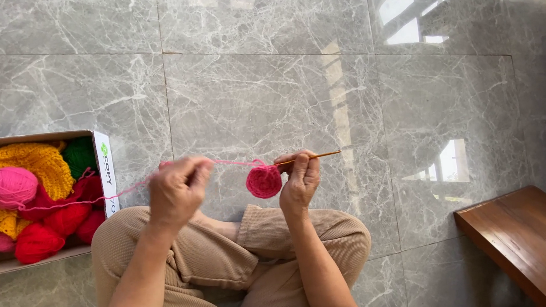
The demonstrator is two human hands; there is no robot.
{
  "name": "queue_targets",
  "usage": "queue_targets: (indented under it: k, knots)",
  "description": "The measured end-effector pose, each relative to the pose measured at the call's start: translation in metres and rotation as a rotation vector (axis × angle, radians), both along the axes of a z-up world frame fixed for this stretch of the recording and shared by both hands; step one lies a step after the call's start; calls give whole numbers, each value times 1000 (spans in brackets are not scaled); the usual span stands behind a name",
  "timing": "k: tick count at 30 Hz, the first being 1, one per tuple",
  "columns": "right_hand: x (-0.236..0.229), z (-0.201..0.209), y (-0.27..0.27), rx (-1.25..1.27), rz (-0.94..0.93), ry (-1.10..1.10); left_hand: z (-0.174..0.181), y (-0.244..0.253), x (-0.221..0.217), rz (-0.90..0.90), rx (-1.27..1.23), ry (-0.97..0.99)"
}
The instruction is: Crocheting a circular piece of fabric using pink yarn and a crochet hook while sitting on the floor.
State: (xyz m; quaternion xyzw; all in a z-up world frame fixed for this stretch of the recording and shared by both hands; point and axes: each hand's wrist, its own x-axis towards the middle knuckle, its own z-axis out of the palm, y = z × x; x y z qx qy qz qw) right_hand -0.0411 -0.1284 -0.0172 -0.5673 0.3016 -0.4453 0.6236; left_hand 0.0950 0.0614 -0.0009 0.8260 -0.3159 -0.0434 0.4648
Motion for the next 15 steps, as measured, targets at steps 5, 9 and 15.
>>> queue_targets:
  k: [5,9,15]
  knots:
    - [3,7,-5,85,-66,-41,17,10,15,222,103,21]
    - [-1,11,-5,12,-66,13,34,-5,8,278,48,-72]
    - [-7,9,8,19,220,-41,27,-36,-18,-380,-396,234]
